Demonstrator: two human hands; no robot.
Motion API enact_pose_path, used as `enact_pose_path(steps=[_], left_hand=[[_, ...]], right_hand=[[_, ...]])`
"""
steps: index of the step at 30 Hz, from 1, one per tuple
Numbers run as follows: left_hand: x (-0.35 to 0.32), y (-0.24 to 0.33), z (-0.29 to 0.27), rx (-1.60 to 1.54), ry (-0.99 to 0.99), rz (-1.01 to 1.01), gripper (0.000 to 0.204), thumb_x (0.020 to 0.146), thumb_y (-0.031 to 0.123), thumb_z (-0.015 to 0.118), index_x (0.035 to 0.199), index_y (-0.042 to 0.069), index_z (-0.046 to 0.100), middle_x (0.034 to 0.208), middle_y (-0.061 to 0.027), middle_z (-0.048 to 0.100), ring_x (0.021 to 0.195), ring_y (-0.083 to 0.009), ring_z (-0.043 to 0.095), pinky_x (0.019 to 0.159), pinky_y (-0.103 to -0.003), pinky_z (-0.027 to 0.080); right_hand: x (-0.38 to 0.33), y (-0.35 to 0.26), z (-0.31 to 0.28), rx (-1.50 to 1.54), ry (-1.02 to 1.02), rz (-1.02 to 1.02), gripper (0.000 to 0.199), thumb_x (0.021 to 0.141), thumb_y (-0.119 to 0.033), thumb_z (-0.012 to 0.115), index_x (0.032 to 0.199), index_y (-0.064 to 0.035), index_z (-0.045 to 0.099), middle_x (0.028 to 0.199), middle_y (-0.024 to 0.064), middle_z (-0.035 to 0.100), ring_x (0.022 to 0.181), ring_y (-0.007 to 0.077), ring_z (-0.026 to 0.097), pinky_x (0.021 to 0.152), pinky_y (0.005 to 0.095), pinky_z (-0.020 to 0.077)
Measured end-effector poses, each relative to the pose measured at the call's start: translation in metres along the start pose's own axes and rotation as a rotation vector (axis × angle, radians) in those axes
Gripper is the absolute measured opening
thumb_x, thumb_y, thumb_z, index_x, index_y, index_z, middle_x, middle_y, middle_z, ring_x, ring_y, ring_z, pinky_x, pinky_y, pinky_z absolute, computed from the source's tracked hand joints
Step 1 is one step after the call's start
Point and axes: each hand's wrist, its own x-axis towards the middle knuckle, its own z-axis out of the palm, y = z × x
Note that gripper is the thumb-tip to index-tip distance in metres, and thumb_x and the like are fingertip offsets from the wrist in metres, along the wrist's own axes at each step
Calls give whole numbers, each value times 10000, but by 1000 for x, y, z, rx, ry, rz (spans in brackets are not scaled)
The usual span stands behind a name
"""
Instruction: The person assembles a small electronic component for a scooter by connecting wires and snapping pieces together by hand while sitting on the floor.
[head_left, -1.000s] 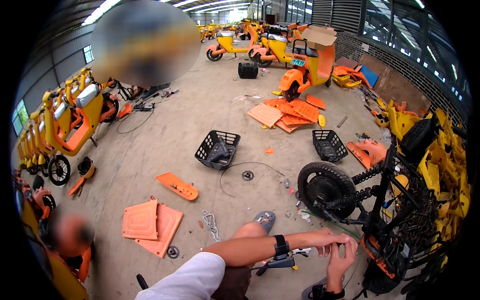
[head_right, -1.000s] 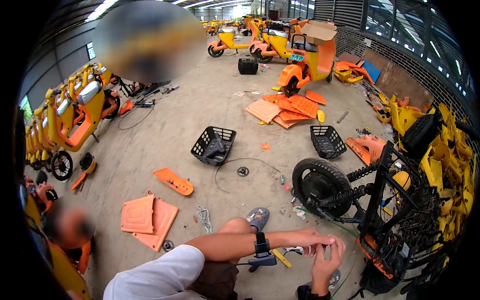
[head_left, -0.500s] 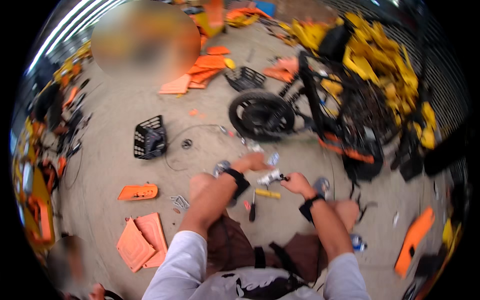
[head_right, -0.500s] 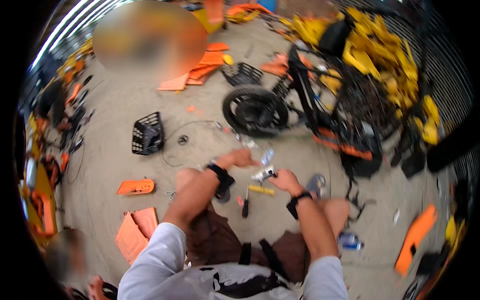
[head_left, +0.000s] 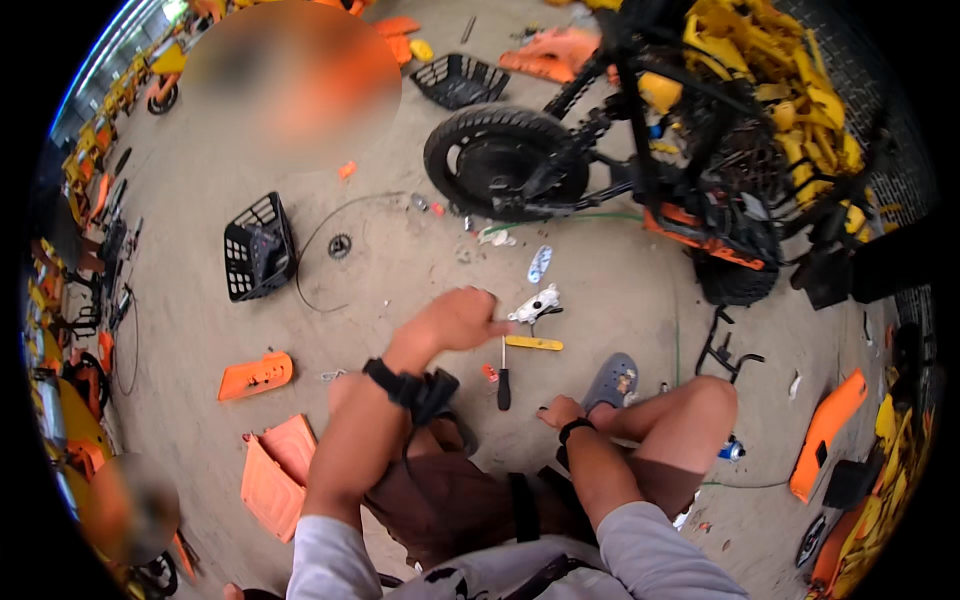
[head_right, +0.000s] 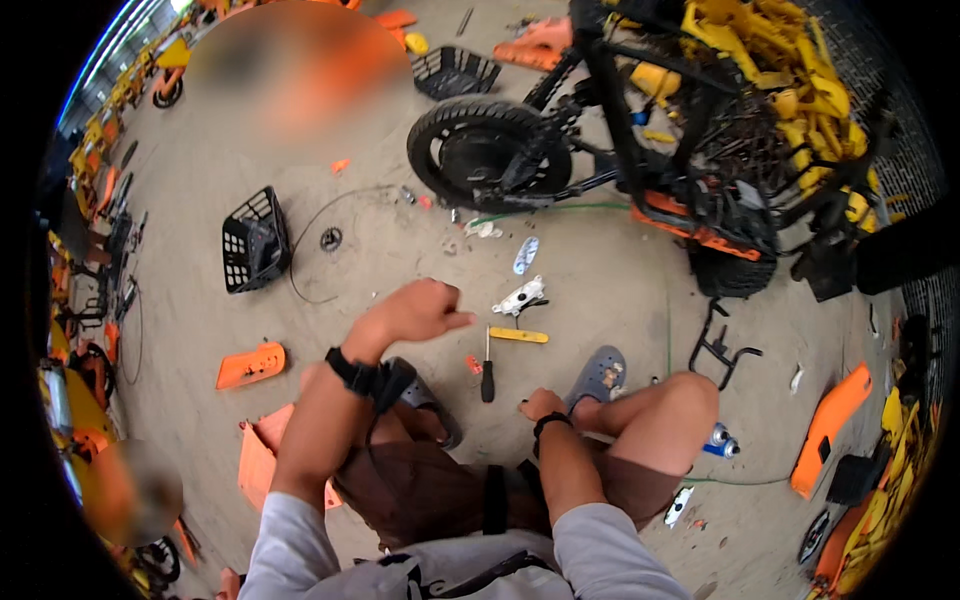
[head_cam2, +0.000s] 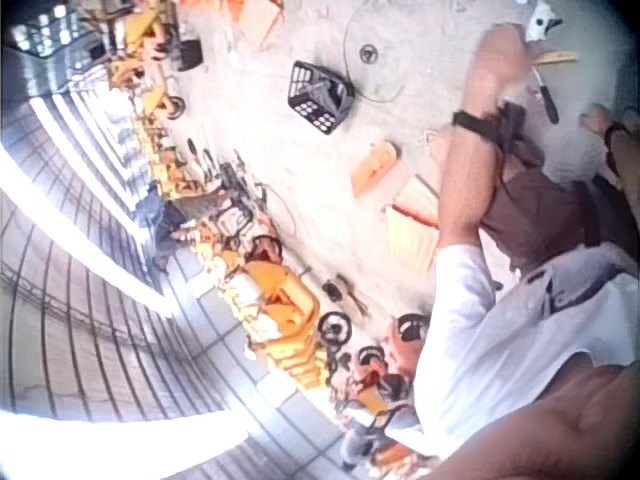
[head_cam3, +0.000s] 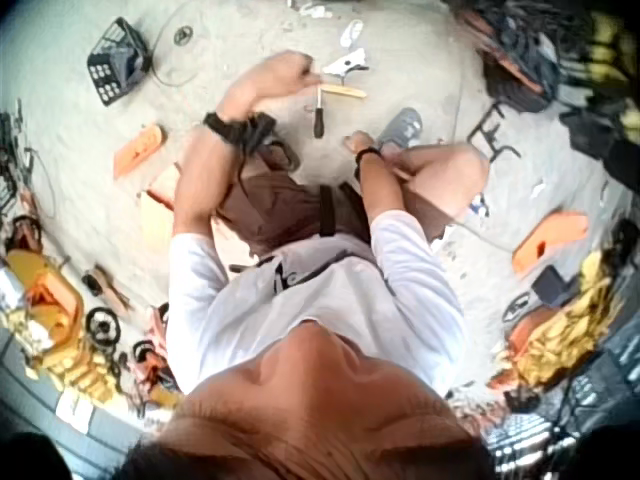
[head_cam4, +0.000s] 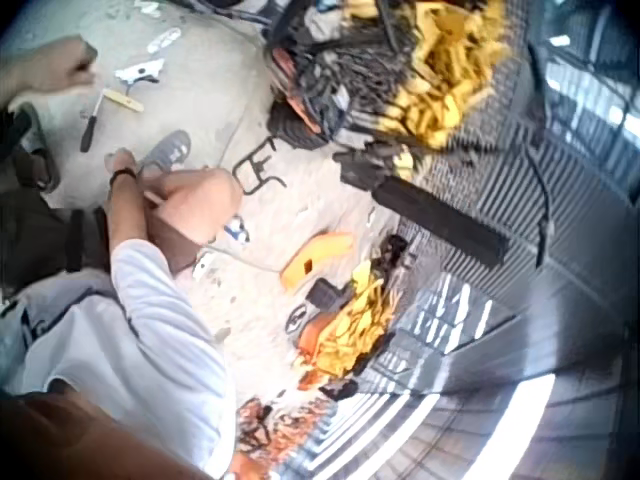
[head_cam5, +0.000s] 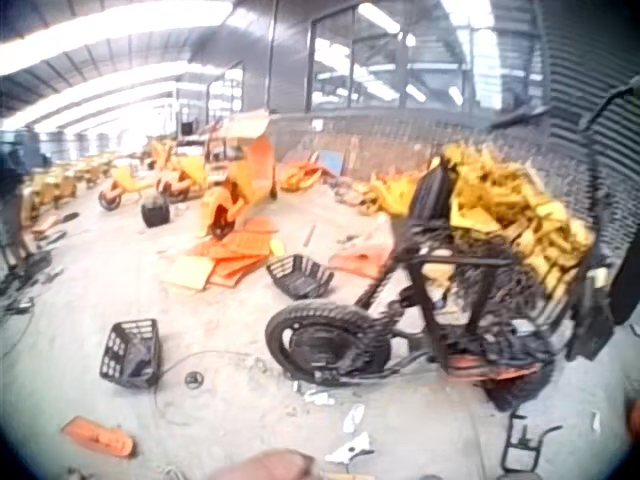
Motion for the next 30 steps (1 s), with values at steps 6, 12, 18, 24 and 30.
enact_pose_path(steps=[6,12,18,24,30], left_hand=[[15,38,13,-164,-148,158,310,856,345,575,887,43,634,837,-128,633,843,-282,624,735,-432,486],[81,-6,11,-70,-23,-139,306,867,349,571,888,47,618,779,-103,651,784,-281,648,679,-401,502],[64,-17,1,-562,0,-249,290,874,304,543,888,20,601,722,-196,627,715,-376,627,649,-461,494],[23,-64,80,-1116,252,-689,296,871,258,515,803,-19,594,673,-193,628,625,-345,642,561,-454,505],[-160,-105,-45,-2030,748,-1408,228,876,178,538,934,-38,577,612,-54,398,491,-194,455,559,-466,555]], right_hand=[[84,11,39,160,-180,52,508,796,-438,601,1072,-14,653,1092,210,631,1004,338,605,840,421,489],[77,-14,-13,210,-336,129,451,834,-380,583,1094,-15,637,1027,194,641,922,303,616,750,390,499],[39,-37,-108,286,-461,280,396,872,-323,565,1117,-17,621,962,177,650,840,268,627,660,358,509],[-39,-59,-257,274,-502,507,342,910,-265,546,1139,-19,605,898,161,660,758,234,638,571,327,519],[-159,-157,-468,-1017,-570,-395,509,824,-368,610,1238,-76,564,1163,164,630,1078,308,599,891,499,457]])
